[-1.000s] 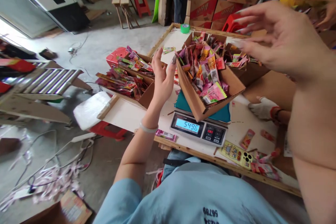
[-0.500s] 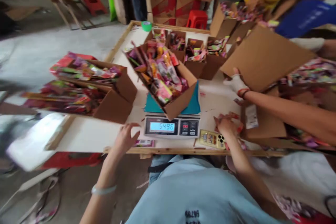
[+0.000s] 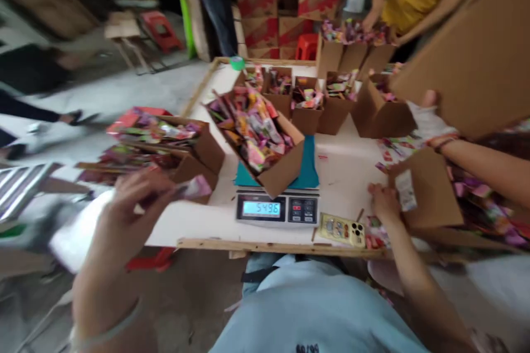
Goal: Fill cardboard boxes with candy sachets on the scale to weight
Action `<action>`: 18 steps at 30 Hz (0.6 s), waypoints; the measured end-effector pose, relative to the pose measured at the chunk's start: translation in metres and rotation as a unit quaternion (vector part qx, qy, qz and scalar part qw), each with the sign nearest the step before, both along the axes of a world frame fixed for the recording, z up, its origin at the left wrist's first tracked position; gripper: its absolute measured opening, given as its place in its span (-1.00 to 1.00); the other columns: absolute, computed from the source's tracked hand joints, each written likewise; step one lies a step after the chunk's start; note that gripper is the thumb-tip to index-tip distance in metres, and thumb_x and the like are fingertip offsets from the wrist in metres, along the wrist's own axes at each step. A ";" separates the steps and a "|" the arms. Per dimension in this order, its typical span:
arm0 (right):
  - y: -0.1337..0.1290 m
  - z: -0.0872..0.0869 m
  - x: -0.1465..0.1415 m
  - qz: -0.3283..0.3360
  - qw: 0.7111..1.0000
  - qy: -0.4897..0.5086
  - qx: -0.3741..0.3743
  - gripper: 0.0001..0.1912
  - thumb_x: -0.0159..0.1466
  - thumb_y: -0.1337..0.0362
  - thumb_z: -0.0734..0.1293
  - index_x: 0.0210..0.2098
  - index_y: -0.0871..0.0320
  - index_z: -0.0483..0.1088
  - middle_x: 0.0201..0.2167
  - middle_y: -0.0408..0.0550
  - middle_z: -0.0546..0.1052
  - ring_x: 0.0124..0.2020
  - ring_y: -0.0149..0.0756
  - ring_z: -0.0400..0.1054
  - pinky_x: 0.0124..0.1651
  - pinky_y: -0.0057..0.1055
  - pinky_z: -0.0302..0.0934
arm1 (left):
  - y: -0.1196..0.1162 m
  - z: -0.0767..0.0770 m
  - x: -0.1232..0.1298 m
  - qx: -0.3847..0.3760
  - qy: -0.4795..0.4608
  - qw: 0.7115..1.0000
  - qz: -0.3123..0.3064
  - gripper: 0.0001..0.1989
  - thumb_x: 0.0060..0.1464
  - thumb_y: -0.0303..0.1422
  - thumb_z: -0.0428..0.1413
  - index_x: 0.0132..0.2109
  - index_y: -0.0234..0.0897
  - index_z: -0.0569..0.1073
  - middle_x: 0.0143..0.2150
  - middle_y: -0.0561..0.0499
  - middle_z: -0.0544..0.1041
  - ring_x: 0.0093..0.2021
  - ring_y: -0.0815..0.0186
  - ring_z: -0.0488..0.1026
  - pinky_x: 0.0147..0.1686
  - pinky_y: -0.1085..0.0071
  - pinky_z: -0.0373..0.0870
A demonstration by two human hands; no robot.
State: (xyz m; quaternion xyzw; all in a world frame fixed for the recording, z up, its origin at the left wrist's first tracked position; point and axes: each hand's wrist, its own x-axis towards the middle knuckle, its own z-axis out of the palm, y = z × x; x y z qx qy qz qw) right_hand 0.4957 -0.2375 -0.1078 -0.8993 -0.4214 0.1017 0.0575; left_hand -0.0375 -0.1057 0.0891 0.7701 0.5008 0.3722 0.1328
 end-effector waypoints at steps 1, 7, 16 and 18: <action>0.002 0.001 0.000 -0.003 1.000 0.002 0.021 -0.59 0.36 0.38 0.08 0.02 0.37 0.46 -0.01 0.49 0.46 0.12 0.12 0.32 0.10 -0.06 0.26 | 0.006 0.028 0.013 0.092 -0.031 0.995 -0.032 -0.82 0.20 -0.01 0.26 -0.31 0.10 0.61 -0.27 0.17 0.58 -0.04 0.10 0.50 0.25 -0.06 0.35; 0.058 0.068 -0.001 -0.007 0.973 0.020 0.230 -0.94 0.28 0.33 0.22 -0.32 0.14 0.20 -0.32 0.10 0.44 -0.22 -0.17 0.38 -0.04 -0.21 0.33 | 0.085 0.097 0.097 0.040 -0.034 0.974 -0.220 -0.90 0.05 -0.39 0.43 -0.32 -0.19 0.65 0.06 -0.02 0.60 0.57 -0.13 0.05 0.58 -0.22 -0.32; 0.173 0.312 -0.203 0.397 0.821 0.109 0.397 -0.91 0.35 0.44 0.28 -0.18 0.39 0.33 -0.18 -0.08 0.48 0.05 -0.42 0.46 0.26 -0.25 0.29 | 0.118 0.021 0.052 0.178 -0.182 0.950 -0.179 -0.36 0.27 0.06 0.22 0.33 -0.16 0.36 0.34 0.12 0.48 0.39 0.32 0.38 0.52 0.21 0.24; 0.167 0.320 -0.215 0.409 0.863 0.066 0.288 -0.79 0.39 0.32 0.32 -0.12 0.42 0.42 -0.14 -0.06 0.48 0.09 -0.31 0.46 0.31 -0.11 0.27 | 0.093 0.004 0.038 0.221 -0.205 0.935 -0.189 -0.50 0.35 -0.07 0.22 0.32 -0.13 0.40 0.31 0.13 0.52 0.35 0.36 0.44 0.44 0.28 0.36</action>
